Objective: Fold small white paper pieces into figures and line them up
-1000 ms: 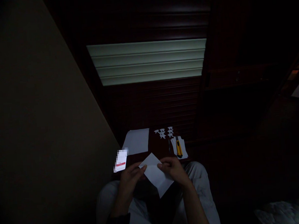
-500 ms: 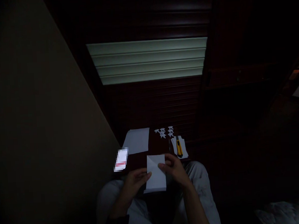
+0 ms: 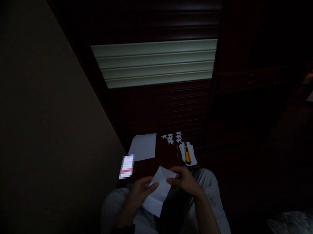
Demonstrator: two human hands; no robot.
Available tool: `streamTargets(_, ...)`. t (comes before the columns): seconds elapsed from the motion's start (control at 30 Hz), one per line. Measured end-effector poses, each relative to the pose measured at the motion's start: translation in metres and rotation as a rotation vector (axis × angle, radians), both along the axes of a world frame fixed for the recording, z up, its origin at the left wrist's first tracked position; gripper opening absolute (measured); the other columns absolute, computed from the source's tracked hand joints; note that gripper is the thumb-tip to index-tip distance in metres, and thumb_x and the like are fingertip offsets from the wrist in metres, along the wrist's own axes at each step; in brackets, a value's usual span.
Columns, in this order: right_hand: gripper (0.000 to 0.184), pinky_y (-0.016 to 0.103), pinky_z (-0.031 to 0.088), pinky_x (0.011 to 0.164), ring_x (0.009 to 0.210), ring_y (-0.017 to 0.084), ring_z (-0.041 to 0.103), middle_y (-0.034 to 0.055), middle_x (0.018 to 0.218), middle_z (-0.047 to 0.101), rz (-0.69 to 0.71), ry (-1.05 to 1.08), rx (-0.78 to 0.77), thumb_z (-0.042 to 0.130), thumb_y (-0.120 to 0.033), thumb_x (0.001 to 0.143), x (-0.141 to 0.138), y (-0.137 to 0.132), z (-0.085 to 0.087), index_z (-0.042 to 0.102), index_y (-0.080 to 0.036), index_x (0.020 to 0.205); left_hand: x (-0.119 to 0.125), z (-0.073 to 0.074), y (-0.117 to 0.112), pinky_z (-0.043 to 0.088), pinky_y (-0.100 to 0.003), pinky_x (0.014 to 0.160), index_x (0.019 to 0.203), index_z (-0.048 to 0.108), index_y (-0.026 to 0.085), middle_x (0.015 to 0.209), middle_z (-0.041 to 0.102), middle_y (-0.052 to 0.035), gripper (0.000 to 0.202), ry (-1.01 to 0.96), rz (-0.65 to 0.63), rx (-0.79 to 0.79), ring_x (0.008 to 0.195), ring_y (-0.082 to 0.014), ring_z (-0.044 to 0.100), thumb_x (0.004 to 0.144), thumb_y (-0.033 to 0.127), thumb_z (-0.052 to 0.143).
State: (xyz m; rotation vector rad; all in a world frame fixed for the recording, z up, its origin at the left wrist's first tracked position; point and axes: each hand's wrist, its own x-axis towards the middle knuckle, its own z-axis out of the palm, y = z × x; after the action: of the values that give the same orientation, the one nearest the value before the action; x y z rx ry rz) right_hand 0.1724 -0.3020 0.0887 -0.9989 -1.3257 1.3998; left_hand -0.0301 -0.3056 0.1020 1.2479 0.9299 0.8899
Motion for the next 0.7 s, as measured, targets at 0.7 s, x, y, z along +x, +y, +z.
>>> streamTargets(0.7,0.014,0.027,0.045,0.051,0.049,0.017,0.06,0.0053,0.058,0.066,0.043,0.159,0.024,0.067,-0.026,0.066,0.015,-0.006,-0.007,0.073,-0.014,0.069,-0.007,0.006,-0.006,0.046,-0.025,0.068,0.096,0.07,0.015,0.093,0.07,-0.0093,0.028,-0.101,0.095,-0.061,0.081,-0.0205,0.063,0.072,0.03,0.068)
